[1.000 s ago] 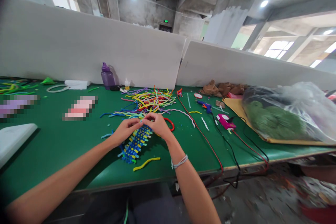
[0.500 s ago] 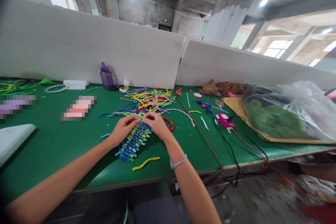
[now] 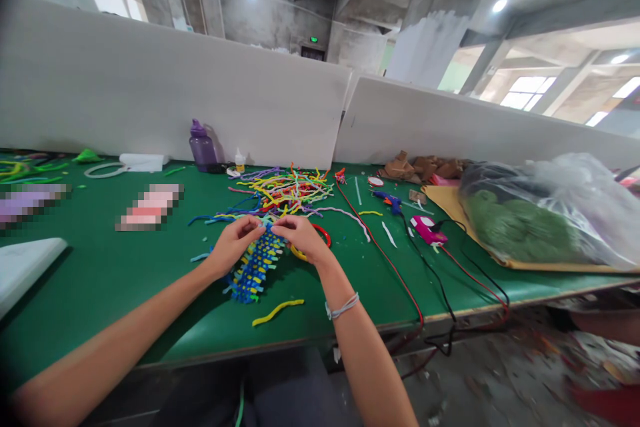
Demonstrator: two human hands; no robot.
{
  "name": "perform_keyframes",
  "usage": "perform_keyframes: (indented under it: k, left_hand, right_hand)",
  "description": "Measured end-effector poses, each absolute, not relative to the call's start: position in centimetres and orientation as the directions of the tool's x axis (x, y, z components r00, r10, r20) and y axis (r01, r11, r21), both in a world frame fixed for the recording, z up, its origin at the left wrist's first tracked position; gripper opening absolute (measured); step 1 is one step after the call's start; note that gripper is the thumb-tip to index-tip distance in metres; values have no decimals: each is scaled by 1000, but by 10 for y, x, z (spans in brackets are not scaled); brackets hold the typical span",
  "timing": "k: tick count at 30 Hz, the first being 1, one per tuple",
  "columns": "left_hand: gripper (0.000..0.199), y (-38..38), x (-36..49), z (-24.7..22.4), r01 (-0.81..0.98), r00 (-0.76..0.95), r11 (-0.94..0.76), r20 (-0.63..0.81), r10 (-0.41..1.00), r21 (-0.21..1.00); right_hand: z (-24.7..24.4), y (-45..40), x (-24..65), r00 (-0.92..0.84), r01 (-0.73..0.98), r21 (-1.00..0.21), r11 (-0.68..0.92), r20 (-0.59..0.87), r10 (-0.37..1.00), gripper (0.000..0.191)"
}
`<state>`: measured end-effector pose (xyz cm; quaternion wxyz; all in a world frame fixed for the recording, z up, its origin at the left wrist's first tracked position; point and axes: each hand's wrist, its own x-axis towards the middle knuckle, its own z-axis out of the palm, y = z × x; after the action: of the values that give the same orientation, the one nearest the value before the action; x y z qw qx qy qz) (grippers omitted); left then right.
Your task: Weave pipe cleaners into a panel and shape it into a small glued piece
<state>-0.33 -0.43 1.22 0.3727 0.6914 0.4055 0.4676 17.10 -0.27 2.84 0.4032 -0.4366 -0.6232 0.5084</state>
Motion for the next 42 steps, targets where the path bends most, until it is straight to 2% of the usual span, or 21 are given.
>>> perform_keyframes:
  k: [6,11,14,19,26,29,35,42]
  left_hand:
    - [21,-2,-4,9,259,320,-392,304,897,883]
    - [26,-2,-4,11,261,235,-394,338,911,881]
    - [26,-3,-3,13,279,190,-387,344,919,879]
    - [26,-3,-3,14,325,156,-366,332,930,872]
    - [30,-3,-2,11,363,251,-341,261,932,867]
    - [32,-2,-2,9,395,247,-354,273,930,848]
    - [34,-2,-3,8,379,232,-366,296,927,850]
    - [31,-4,-3,11,357,221,-381,319,922,853]
  right_hand:
    - [28,-4,169,-268,136,-979,153,112,957,24]
    - [30,-4,170,-329,165,-971,171,109,938,30]
    - [29,-2,172,-294,155,-979,130,80,952,32]
    - [31,-2,174,-260,153,-982,107,64,964,23]
    - [31,-3,173,-275,148,-978,144,99,956,17]
    - [29,-2,173,-277,168,-976,140,89,957,15]
    - [27,0,171,-284,148,-961,233,184,941,13]
    - [25,-1,169,-269,215,-926,310,249,930,16]
